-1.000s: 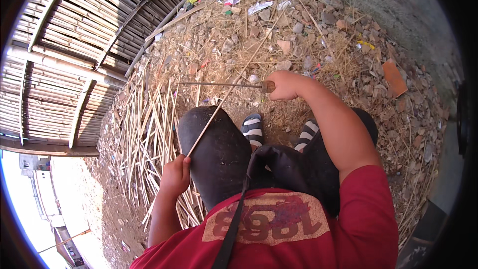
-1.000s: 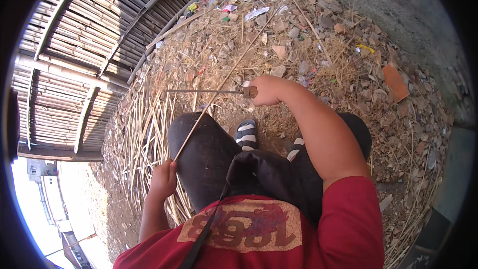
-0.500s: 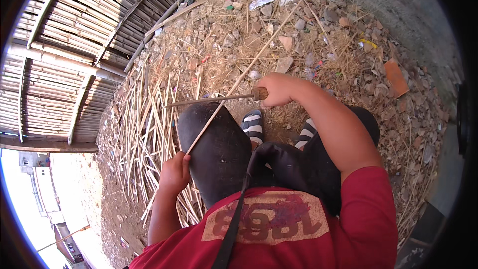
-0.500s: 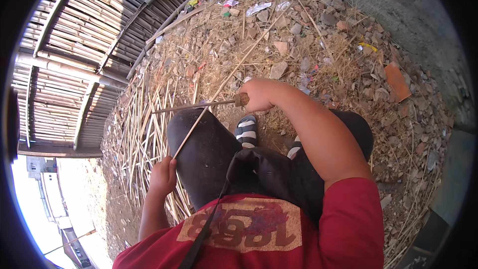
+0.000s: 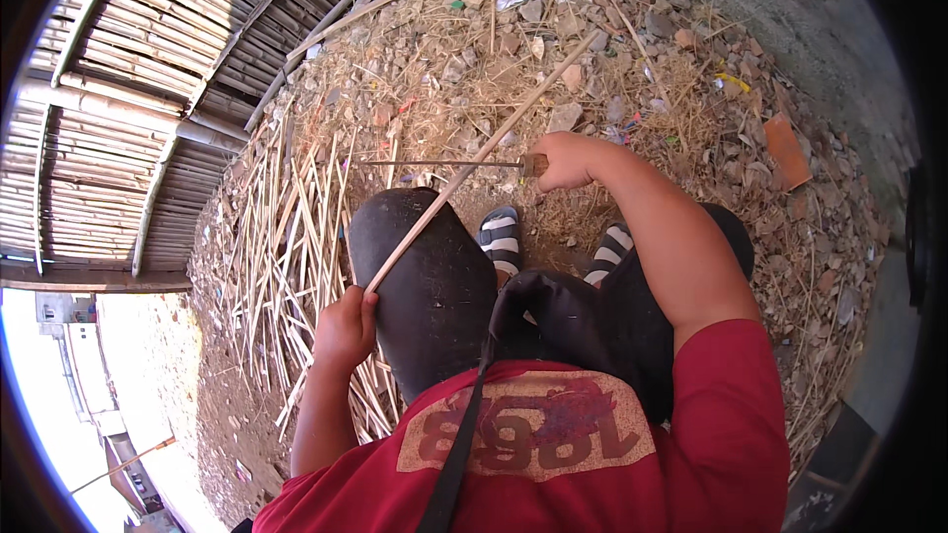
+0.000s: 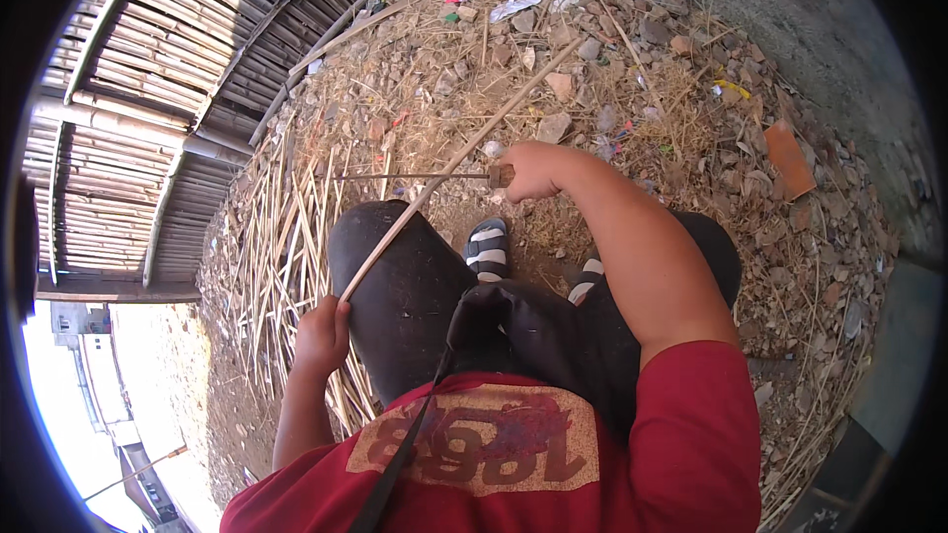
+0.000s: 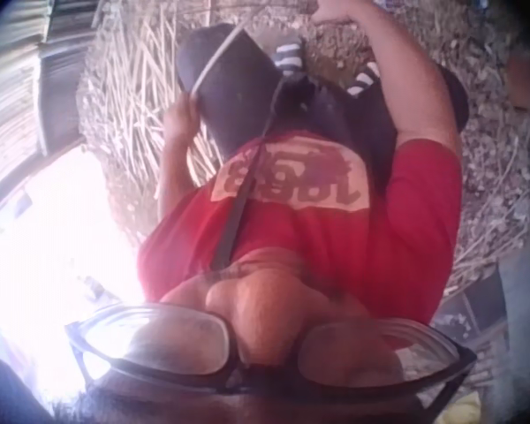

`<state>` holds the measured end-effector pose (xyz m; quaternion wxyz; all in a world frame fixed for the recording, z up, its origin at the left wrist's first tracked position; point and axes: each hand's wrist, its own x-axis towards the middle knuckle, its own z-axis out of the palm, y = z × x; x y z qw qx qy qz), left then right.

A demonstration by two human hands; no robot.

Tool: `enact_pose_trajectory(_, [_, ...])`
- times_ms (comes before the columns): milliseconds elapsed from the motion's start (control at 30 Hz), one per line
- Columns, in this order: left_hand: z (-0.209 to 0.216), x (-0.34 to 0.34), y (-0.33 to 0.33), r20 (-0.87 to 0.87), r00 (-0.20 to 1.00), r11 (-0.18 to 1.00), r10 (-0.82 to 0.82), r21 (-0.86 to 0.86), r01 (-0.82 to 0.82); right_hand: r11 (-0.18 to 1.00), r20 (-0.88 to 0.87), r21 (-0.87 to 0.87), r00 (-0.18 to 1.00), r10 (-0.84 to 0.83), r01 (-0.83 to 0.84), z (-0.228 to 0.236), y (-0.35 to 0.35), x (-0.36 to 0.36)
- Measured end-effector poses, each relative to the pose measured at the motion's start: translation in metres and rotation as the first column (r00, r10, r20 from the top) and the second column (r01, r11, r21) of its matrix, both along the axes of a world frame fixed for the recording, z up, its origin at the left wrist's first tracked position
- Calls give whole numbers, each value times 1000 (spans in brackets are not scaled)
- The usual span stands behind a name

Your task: The person uses a blade to shave and smooth several thin bamboo strips while sitting on the ground.

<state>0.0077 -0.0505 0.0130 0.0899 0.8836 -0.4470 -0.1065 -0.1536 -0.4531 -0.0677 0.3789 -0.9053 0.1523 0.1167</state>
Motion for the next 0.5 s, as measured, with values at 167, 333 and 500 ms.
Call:
enact_pose_trajectory(167, [7, -1, 4, -54, 998, 1000, -10, -13, 9, 999, 62, -15, 997, -38, 39, 37, 24, 3])
enact_pose_trajectory(333, [14, 4, -1, -213, 977, 1000, 4, -13, -7, 995, 51, -85, 998, -48, 52, 30, 8, -3])
enact_pose_trajectory(500, [25, 10, -1, -236, 971, 999, 35, 33, -28, 967, 44, -20, 967, -251, 252, 22, -8, -5])
